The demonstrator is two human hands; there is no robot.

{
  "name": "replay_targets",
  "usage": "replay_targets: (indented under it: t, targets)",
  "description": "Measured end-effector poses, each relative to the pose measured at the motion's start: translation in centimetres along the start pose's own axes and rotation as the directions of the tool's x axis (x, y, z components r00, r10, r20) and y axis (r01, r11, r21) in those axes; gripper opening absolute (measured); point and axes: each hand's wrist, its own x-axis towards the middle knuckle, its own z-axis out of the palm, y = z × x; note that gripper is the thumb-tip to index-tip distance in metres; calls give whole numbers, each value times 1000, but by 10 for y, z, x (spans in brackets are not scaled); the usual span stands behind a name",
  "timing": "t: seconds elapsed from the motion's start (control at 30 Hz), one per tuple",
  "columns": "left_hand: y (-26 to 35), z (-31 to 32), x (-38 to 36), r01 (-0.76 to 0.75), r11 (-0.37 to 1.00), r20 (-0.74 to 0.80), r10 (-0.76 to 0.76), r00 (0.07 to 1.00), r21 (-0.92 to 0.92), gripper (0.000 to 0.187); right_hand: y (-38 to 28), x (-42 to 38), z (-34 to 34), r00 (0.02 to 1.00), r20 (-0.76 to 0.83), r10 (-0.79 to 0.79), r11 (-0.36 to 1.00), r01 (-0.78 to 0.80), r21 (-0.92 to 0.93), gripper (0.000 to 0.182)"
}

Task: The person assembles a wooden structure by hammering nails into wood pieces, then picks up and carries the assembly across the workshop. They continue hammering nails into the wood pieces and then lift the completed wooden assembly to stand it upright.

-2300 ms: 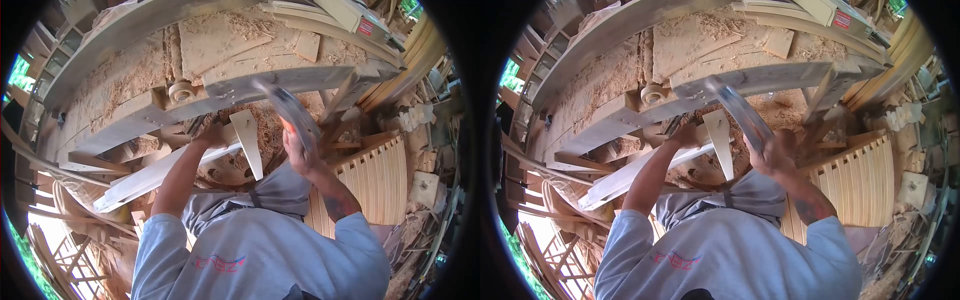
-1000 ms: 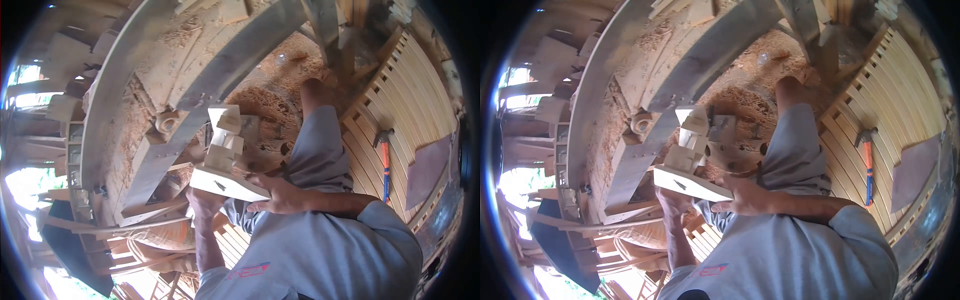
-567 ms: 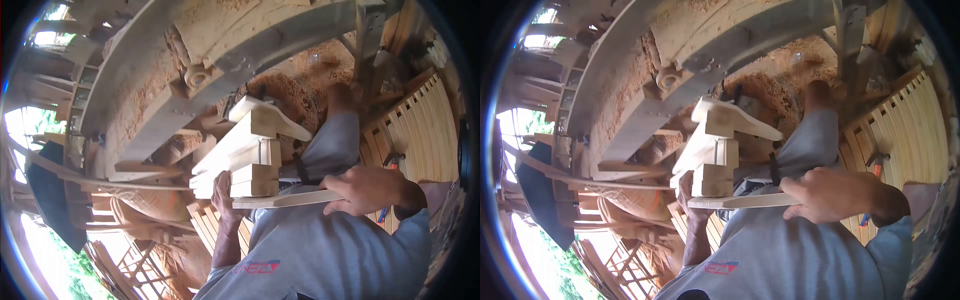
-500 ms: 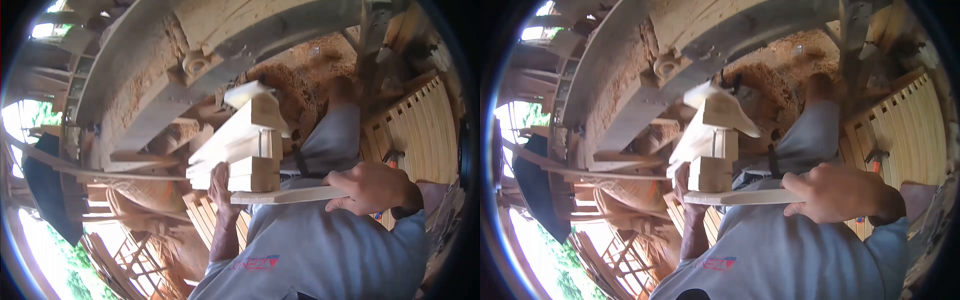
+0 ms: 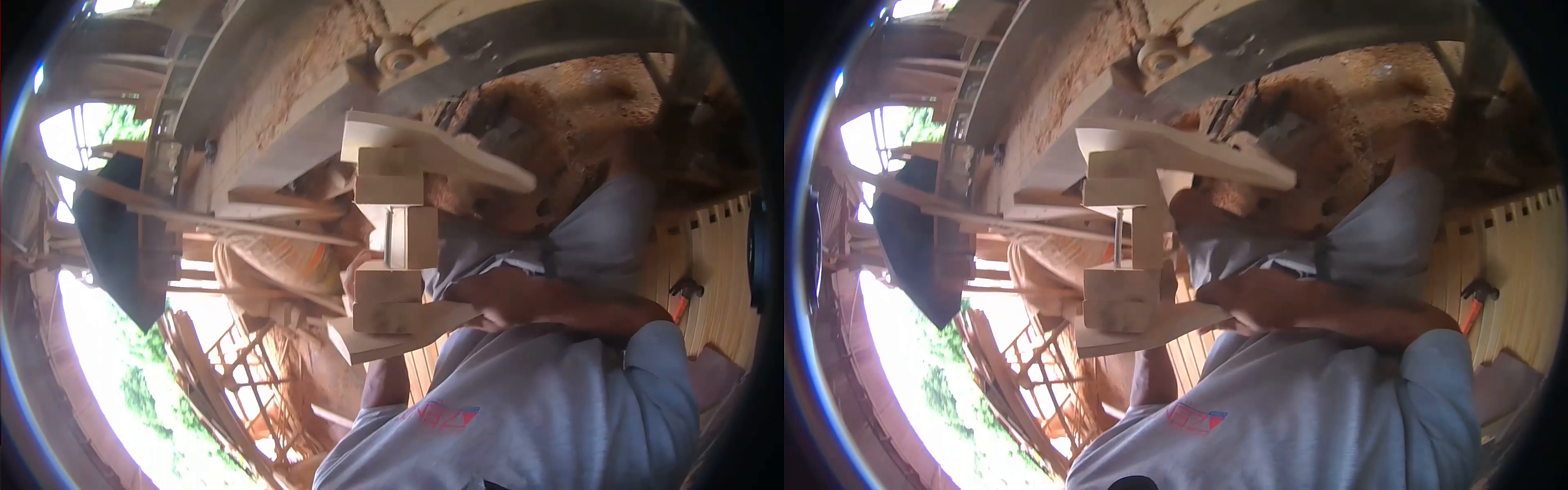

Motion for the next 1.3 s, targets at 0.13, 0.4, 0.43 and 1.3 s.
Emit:
replay_targets:
  t: [0.13, 0.4, 0.43, 1.3]
  targets:
    - [-15, 0, -22, 50, 999, -107, -51, 993, -15, 65, -27, -31, -27, 999, -5, -54, 966, 51, -254, 29]
    - [-31, 35, -32, 1, 995, -231, -24, 973, -100, 58, -90, -63, -95, 997, 54, -55, 877, 74, -475, 23]
    - [-27, 38, -30, -11, 994, -245, -16, 969, -109, 57, -99, -67, -104, 996, 86, -30, 837, 72, -542, 23]
    - [-26, 49, -32, -164, 980, -460, 96, 883, -110, 47, -3, -26, -60, 866, 382, 321, 947, -286, -148, 25]
